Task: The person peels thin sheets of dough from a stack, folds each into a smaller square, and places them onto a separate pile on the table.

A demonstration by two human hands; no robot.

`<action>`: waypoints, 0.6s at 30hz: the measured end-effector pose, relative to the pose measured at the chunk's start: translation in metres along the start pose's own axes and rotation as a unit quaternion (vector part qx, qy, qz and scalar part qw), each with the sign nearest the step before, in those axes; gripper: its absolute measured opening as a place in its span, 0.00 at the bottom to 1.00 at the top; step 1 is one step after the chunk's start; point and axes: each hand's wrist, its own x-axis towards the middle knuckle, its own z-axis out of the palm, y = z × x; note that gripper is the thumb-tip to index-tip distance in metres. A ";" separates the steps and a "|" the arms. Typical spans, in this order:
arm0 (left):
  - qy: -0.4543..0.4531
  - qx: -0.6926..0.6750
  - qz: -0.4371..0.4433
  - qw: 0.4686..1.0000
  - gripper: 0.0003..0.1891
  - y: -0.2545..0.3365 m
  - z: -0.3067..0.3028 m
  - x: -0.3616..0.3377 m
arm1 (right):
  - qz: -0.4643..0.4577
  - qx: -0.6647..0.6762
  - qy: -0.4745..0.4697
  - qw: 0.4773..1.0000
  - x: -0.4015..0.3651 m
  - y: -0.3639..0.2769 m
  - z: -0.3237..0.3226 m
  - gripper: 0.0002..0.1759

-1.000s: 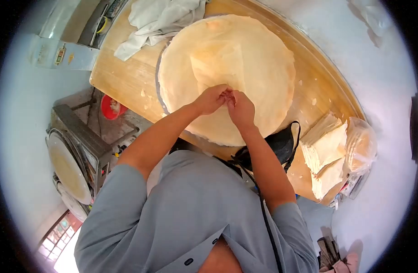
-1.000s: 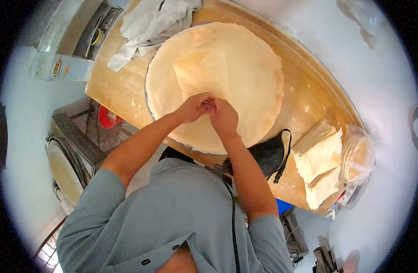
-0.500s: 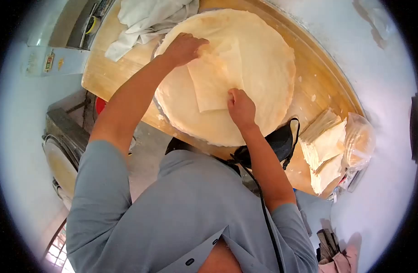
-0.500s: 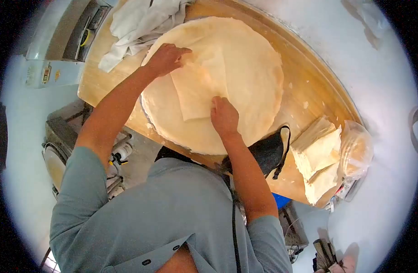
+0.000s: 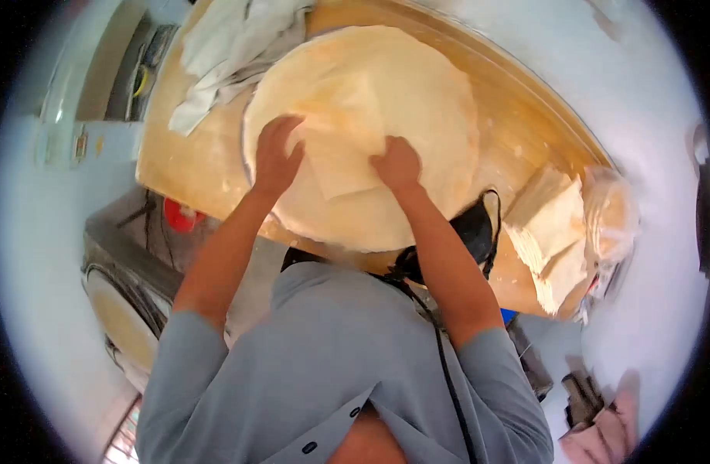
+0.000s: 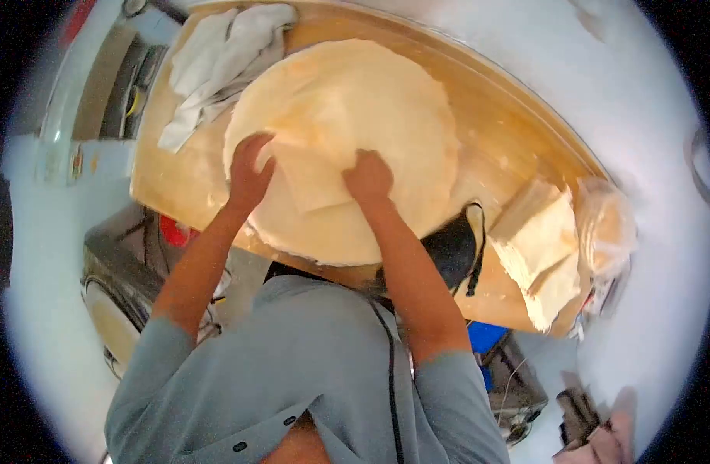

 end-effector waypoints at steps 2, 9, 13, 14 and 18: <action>-0.001 -0.027 -0.053 0.998 0.22 0.013 -0.003 -0.025 | -0.028 0.036 0.017 0.999 0.001 0.005 0.010 0.26; 0.001 -0.237 -0.260 0.936 0.17 0.048 -0.013 -0.075 | 0.197 0.475 -0.186 0.838 -0.052 0.016 -0.094 0.20; -0.049 -0.223 -0.282 0.932 0.15 0.066 -0.016 -0.091 | 0.145 0.653 -0.039 0.743 -0.131 0.074 -0.150 0.25; -0.061 -0.220 -0.285 0.931 0.14 0.068 -0.014 -0.096 | 0.130 0.634 -0.021 0.762 -0.147 0.100 -0.163 0.26; -0.083 -0.242 -0.281 0.925 0.11 0.087 -0.004 -0.108 | 0.133 0.649 0.122 0.739 -0.200 0.152 -0.245 0.25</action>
